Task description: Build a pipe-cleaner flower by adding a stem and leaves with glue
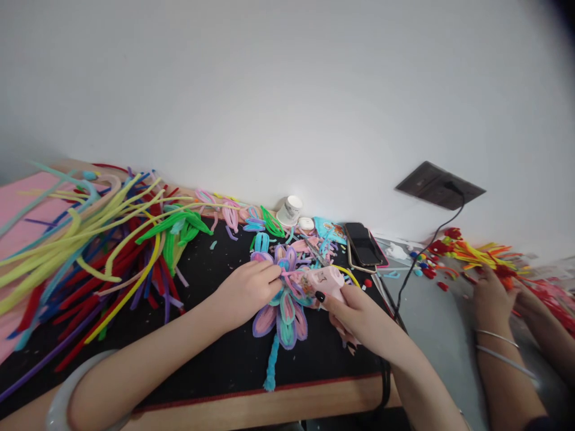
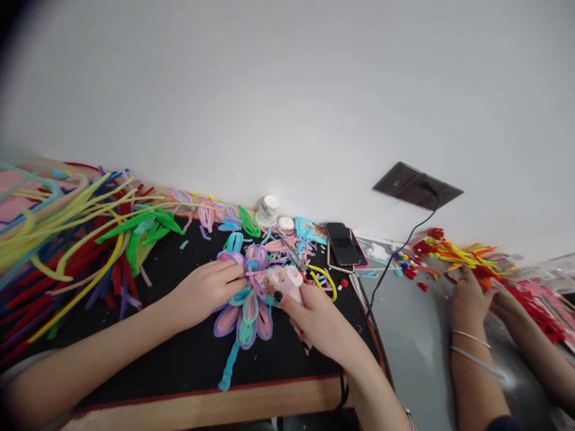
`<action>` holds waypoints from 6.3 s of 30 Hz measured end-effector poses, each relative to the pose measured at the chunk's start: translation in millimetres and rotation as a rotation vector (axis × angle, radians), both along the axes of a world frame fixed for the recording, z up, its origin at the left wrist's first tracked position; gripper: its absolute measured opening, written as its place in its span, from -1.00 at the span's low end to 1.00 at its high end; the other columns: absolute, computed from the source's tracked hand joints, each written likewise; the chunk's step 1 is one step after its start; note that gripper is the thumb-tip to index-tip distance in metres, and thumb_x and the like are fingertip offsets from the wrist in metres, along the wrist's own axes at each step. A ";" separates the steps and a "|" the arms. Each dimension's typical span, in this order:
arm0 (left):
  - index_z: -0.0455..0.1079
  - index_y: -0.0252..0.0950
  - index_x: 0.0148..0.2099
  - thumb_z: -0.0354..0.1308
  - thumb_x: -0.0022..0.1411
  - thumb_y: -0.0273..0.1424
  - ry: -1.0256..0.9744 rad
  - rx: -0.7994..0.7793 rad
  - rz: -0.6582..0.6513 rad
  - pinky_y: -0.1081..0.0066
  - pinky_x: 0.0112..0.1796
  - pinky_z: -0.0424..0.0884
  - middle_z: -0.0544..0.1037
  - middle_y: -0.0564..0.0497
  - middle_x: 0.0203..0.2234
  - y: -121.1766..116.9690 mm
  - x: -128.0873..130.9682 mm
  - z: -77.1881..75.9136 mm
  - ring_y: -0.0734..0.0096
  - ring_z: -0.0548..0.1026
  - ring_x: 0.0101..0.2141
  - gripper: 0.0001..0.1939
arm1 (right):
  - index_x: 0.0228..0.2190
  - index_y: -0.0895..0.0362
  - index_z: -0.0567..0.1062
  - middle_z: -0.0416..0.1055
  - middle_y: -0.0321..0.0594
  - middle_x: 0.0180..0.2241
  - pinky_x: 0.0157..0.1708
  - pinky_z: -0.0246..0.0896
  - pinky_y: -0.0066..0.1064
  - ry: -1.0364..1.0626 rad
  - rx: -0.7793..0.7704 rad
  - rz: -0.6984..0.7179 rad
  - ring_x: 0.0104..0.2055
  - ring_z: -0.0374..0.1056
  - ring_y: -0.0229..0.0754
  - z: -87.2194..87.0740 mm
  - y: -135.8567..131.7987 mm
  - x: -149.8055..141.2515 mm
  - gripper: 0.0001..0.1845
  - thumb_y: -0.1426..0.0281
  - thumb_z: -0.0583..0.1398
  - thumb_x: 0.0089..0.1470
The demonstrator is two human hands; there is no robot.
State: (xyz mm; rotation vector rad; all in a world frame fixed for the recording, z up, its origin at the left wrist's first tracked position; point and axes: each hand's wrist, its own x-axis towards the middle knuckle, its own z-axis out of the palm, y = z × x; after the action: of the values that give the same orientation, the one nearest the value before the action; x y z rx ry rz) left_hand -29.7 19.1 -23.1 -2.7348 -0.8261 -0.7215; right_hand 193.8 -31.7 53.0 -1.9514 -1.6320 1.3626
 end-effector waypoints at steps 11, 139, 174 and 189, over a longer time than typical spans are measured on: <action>0.40 -0.32 -0.34 0.00 0.30 -0.52 0.002 -0.043 -0.004 0.36 -0.37 0.22 0.40 0.00 -0.42 1.0 -1.5 -4.2 0.33 0.32 -0.38 -0.81 | -0.60 0.11 0.15 0.11 -0.46 -0.69 -0.75 -0.08 -0.58 0.091 0.013 -0.008 -0.74 0.00 -0.45 -1.7 1.9 -4.3 -0.65 0.23 0.06 0.14; 0.39 -0.31 -0.35 -0.05 0.33 -0.51 -0.020 -0.039 -0.021 0.36 -0.35 0.22 0.39 0.02 -0.43 2.6 -1.3 -8.7 0.34 0.31 -0.39 -0.76 | -0.57 0.10 0.14 0.10 -0.48 -0.70 -0.76 -0.12 -0.58 0.150 -0.024 -0.012 -0.75 -0.02 -0.46 -9.6 10.6 2.7 -0.66 0.20 0.08 0.12; 0.42 -0.32 -0.34 -0.06 0.34 -0.49 -0.037 -0.055 -0.027 0.37 -0.35 0.23 0.40 0.01 -0.44 2.6 -0.7 -7.3 0.34 0.31 -0.39 -0.74 | -0.61 0.12 0.19 0.16 -0.43 -0.70 -0.75 -0.07 -0.58 0.056 -0.013 0.025 -0.74 0.07 -0.43 -8.2 11.6 0.2 -0.65 0.22 0.06 0.13; 0.42 -0.33 -0.32 -0.06 0.34 -0.51 -0.043 -0.067 -0.035 0.36 -0.33 0.24 0.41 0.00 -0.42 2.8 -1.2 -5.7 0.34 0.31 -0.37 -0.75 | -0.60 0.12 0.18 0.17 -0.44 -0.71 -0.76 -0.08 -0.59 0.057 -0.009 0.002 -0.75 0.07 -0.43 -7.8 10.6 -4.2 -0.65 0.21 0.09 0.11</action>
State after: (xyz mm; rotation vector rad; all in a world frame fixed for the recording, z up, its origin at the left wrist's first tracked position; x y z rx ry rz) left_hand -30.9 21.8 -28.8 -2.8089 -0.8283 -0.7756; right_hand 189.6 -21.1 45.2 -1.8987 -1.6053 1.4156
